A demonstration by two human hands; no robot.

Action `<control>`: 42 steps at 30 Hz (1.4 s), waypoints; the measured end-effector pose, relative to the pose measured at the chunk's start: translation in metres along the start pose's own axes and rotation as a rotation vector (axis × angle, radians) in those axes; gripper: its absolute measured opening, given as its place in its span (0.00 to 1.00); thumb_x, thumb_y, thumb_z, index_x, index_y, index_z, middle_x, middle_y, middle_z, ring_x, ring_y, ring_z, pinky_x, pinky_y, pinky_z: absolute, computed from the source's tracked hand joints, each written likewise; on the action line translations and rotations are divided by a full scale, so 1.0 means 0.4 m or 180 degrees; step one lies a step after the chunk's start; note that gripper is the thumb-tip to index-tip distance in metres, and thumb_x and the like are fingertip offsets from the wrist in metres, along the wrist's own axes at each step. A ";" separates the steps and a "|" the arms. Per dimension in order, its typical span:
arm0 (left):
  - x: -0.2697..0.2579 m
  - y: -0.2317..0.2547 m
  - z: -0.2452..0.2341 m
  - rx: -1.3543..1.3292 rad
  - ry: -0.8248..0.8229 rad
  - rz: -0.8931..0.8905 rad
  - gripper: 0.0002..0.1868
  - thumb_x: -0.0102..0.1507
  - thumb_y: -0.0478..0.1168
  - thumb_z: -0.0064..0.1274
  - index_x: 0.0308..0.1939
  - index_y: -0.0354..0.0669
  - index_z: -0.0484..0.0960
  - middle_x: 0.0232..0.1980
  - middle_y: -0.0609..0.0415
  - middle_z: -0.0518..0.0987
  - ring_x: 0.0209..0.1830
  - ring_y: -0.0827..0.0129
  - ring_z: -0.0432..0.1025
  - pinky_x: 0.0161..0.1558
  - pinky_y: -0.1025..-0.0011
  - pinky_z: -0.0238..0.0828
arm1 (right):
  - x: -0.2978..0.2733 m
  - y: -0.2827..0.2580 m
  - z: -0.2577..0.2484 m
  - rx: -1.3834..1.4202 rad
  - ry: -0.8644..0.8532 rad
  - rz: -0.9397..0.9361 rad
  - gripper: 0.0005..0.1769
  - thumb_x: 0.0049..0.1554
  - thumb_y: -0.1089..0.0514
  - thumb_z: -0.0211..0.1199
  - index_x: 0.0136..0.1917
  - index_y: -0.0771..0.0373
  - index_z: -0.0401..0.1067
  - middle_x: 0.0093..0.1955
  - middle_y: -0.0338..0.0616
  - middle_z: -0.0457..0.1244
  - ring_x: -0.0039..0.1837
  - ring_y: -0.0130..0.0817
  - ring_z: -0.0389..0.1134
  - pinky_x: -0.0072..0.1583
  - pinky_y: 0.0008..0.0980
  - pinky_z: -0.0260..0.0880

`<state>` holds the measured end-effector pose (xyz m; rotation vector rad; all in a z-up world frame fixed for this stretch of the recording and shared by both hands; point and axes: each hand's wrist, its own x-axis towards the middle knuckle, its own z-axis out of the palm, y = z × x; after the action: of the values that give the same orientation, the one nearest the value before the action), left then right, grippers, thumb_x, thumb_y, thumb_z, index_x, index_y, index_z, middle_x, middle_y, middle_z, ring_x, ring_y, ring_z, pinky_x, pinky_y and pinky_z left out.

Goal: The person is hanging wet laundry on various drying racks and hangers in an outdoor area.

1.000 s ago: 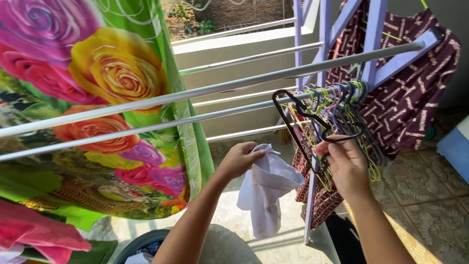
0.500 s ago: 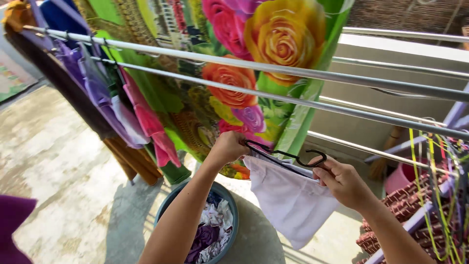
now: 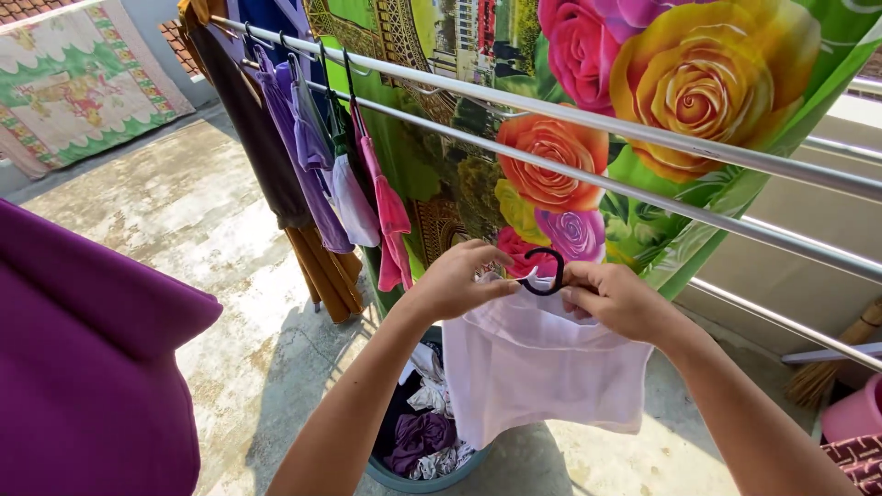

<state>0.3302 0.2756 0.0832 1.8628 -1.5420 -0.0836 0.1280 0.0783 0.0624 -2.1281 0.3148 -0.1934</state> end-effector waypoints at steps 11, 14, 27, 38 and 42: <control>-0.033 -0.124 -0.047 -0.0446 0.0008 -0.0199 0.09 0.67 0.39 0.53 0.44 0.37 0.76 0.44 0.47 0.76 0.44 0.54 0.73 0.48 0.61 0.70 | 0.041 0.051 0.007 -0.0244 0.0214 0.0066 0.19 0.54 0.52 0.71 0.55 0.64 0.75 0.43 0.41 0.64 0.47 0.29 0.63 0.49 0.34 0.64; -0.032 -0.115 -0.063 -0.0334 0.0214 0.0129 0.07 0.67 0.38 0.53 0.45 0.37 0.77 0.46 0.48 0.75 0.48 0.54 0.71 0.51 0.61 0.69 | 0.027 -0.014 0.011 -0.0163 0.0408 0.0421 0.20 0.52 0.51 0.72 0.54 0.62 0.74 0.40 0.42 0.64 0.43 0.31 0.63 0.47 0.36 0.65; -0.016 -0.258 -0.031 -0.0056 0.0683 -0.0260 0.17 0.65 0.44 0.56 0.57 0.47 0.78 0.63 0.52 0.76 0.65 0.54 0.63 0.65 0.59 0.59 | 0.129 -0.061 0.085 -0.1202 0.0986 0.0218 0.14 0.61 0.51 0.61 0.52 0.65 0.74 0.39 0.59 0.69 0.43 0.53 0.70 0.48 0.46 0.68; -0.154 -0.411 -0.156 -0.0335 0.1103 -0.1015 0.22 0.67 0.49 0.52 0.62 0.45 0.78 0.62 0.49 0.78 0.67 0.56 0.67 0.67 0.60 0.60 | 0.527 -0.300 0.126 -0.1989 0.1982 -0.1147 0.11 0.61 0.58 0.59 0.46 0.71 0.70 0.46 0.64 0.67 0.50 0.63 0.69 0.52 0.55 0.70; -0.194 -0.461 -0.202 -0.0319 0.1206 -0.1183 0.22 0.67 0.49 0.51 0.62 0.44 0.79 0.60 0.50 0.80 0.66 0.57 0.67 0.67 0.61 0.60 | 0.703 -0.362 0.141 -0.2001 0.2199 -0.0919 0.11 0.62 0.59 0.57 0.47 0.71 0.71 0.48 0.65 0.68 0.51 0.64 0.70 0.53 0.55 0.71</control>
<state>0.4999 0.3892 0.0137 1.9311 -0.9134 0.0227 0.4326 0.1151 0.1578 -2.6634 0.5121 -1.1367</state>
